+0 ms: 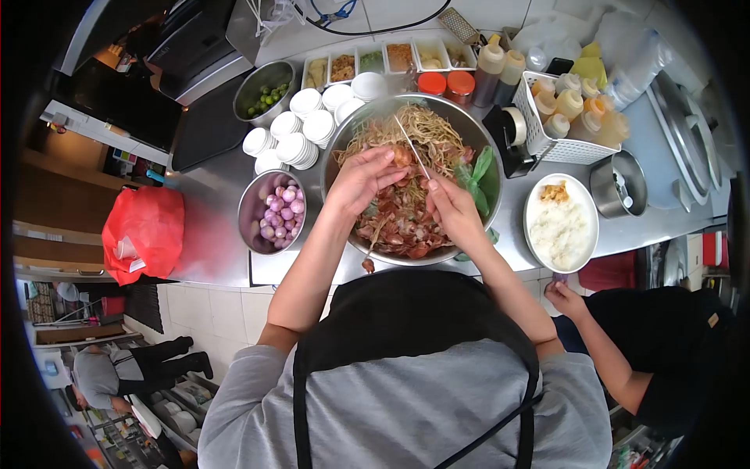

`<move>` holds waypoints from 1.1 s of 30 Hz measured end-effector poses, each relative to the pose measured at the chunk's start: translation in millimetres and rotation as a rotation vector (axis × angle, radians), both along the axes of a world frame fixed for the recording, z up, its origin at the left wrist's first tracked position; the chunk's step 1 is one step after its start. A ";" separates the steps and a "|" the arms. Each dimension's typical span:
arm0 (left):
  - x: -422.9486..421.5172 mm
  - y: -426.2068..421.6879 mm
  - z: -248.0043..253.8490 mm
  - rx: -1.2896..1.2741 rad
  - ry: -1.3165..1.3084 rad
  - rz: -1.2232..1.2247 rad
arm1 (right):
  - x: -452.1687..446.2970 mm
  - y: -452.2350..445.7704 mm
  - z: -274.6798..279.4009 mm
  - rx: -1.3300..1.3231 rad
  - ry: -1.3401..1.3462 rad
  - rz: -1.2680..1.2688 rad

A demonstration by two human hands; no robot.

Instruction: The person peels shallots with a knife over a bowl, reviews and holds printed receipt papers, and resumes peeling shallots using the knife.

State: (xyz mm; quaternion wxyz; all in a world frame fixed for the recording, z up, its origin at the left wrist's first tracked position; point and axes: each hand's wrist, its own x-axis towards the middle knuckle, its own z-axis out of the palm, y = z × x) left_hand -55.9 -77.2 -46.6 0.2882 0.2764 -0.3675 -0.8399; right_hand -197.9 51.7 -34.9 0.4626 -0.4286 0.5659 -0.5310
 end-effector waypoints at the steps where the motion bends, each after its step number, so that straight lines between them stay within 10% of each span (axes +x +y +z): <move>1: -0.4 1.8 2.3 0.004 0.000 -0.001 | -0.4 -1.1 -2.2 -0.018 0.016 0.003; 33: 11.5 22.0 7.1 -0.473 -0.280 0.197 | 13.8 -35.6 -4.2 -0.141 0.162 0.021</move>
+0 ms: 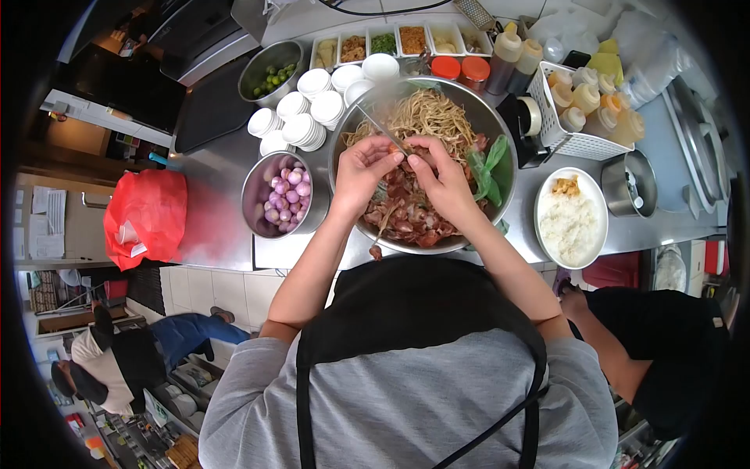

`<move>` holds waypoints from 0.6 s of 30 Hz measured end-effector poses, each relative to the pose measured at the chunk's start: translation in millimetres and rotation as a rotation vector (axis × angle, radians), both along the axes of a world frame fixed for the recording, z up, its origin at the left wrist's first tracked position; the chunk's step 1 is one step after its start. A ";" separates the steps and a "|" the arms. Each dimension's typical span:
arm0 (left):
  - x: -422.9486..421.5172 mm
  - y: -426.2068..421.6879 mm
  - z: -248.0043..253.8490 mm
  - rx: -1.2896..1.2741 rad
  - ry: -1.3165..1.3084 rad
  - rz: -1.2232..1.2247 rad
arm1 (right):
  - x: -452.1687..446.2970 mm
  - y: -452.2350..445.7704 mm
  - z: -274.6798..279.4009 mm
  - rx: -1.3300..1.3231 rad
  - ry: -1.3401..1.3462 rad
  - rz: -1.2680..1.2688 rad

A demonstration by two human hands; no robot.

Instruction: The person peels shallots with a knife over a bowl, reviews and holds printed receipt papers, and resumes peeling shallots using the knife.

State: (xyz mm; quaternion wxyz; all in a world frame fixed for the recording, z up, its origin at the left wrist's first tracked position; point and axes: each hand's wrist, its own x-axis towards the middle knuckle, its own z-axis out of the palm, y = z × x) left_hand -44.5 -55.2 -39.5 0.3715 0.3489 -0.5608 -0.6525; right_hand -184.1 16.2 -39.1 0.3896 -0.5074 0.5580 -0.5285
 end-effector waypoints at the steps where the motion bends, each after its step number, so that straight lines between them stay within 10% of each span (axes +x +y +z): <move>1: -0.5 1.9 0.4 0.001 0.000 0.000 | -0.3 0.9 4.7 0.134 0.010 0.014; 8: 5.4 5.9 0.7 -0.007 0.038 -0.021 | -0.8 -5.2 -0.9 0.062 -0.026 0.000; 13: 16.8 8.7 3.1 0.048 0.113 -0.091 | -7.5 -1.2 14.3 0.254 -0.576 0.153; 18: 20.8 17.6 21.0 0.148 0.282 -0.136 | -22.2 -1.6 11.6 0.267 -0.362 0.022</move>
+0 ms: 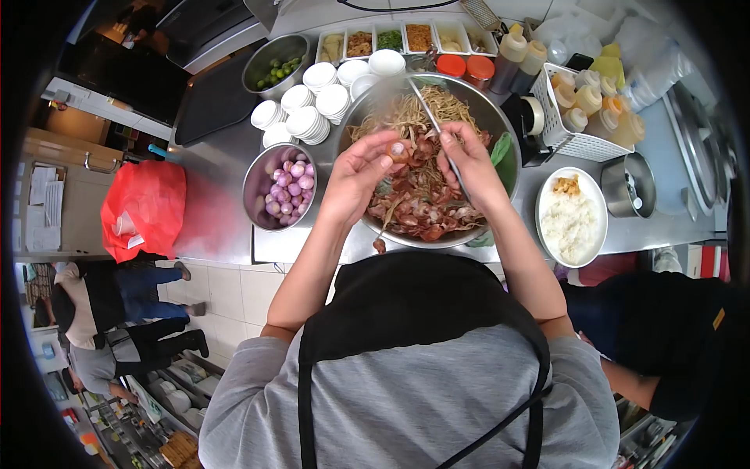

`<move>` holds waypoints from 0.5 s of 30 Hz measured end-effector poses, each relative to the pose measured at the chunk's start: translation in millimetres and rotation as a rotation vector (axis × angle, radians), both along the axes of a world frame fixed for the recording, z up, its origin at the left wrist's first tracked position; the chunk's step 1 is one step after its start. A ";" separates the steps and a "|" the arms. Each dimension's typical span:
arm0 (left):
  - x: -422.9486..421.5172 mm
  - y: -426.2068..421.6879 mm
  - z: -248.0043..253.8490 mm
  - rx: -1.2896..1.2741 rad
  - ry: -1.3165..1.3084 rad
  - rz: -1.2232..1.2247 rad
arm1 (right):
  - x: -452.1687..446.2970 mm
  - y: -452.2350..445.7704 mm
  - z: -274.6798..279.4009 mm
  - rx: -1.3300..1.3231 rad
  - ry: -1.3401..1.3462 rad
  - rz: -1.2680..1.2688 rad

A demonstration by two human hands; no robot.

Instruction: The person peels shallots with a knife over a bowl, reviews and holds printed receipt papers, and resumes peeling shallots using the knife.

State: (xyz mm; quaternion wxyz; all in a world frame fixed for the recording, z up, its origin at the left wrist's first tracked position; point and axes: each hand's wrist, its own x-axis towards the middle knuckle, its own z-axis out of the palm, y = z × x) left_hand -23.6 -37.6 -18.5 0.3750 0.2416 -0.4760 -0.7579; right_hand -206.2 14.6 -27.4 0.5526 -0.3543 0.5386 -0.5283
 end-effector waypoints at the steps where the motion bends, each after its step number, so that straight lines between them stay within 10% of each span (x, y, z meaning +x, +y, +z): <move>1: 0.3 1.6 2.6 -0.001 0.002 0.002 | -0.3 1.9 3.6 -0.001 0.002 0.002; 15: -0.8 12.9 12.7 0.028 0.101 0.086 | 35.1 49.5 35.4 -0.265 0.259 0.090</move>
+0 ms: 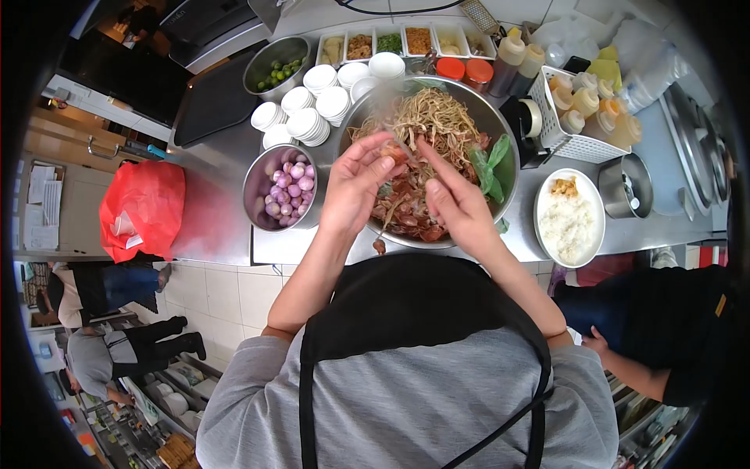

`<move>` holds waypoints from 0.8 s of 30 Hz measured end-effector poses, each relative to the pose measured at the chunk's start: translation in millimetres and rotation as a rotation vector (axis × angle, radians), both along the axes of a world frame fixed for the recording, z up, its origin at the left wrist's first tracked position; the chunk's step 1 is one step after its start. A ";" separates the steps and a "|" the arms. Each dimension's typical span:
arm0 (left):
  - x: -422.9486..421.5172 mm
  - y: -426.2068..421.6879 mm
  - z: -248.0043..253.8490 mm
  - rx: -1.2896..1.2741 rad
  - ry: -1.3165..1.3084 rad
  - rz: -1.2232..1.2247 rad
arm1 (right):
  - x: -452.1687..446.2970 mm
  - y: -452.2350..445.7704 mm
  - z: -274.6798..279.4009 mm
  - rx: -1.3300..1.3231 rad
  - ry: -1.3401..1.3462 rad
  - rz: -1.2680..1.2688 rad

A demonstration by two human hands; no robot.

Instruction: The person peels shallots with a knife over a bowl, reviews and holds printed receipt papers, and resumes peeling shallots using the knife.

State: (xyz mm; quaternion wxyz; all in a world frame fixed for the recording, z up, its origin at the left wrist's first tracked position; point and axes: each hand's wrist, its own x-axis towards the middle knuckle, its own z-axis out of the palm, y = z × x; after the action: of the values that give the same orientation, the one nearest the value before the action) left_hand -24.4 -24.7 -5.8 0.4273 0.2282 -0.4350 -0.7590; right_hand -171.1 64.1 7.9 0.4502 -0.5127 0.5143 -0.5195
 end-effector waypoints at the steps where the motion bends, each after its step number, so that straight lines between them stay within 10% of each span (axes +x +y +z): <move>1: 0.0 1.5 0.3 0.001 0.000 0.000 | 2.2 0.1 0.8 -0.015 0.004 0.001; 18: -15.0 27.9 -2.9 -0.518 -0.215 0.371 | 11.2 -6.3 -4.1 -0.042 -0.063 -0.065; 24: -9.6 20.7 1.7 -0.285 -0.068 0.183 | -0.7 -7.7 -3.8 0.045 -0.336 0.081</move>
State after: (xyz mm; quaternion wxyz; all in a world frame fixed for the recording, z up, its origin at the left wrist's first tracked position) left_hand -34.0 -4.0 -4.1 0.5076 0.2295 -0.5301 -0.6393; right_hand -171.8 56.4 4.2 0.5619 -0.4288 0.4223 -0.5675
